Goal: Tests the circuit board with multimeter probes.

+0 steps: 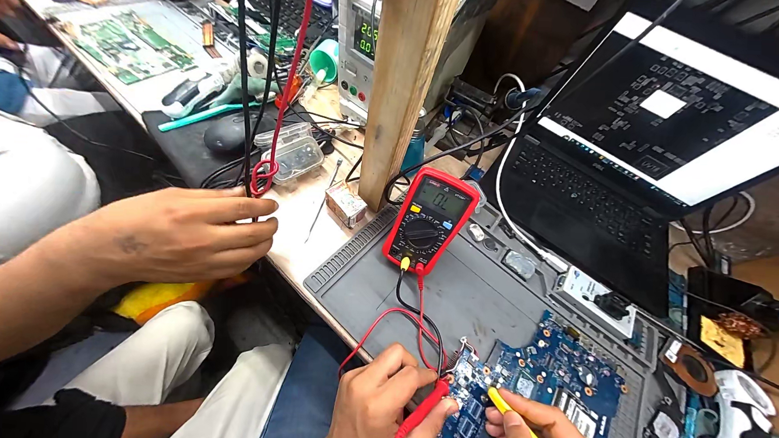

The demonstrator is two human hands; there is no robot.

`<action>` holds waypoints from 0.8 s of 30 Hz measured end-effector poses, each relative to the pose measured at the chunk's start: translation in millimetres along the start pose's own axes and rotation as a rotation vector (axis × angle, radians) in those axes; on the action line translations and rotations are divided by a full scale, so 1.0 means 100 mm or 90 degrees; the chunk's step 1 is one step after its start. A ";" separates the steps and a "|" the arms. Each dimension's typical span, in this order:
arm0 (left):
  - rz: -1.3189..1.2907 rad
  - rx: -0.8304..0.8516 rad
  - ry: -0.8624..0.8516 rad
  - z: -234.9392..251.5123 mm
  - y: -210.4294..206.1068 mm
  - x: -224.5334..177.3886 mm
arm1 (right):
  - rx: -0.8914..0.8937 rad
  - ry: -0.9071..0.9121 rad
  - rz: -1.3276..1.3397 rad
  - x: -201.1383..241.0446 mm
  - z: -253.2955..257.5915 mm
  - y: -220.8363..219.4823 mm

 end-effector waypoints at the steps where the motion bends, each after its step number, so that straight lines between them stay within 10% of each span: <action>1: -0.003 -0.001 -0.004 0.00 0.00 0.00 | 0.000 0.002 -0.004 0.00 0.00 0.00; 24: -0.108 0.009 -0.070 0.01 0.09 -0.20 | -0.006 -0.007 -0.011 0.06 0.00 0.01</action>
Point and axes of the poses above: each hand's wrist, its own z-axis towards the middle knuckle, its own y-axis out of the back of the hand, x = y × z, the point moved 9 cm from there along z, towards the middle knuckle, and after that the axes turned 1 degree about -x, right-handed, at the moved point
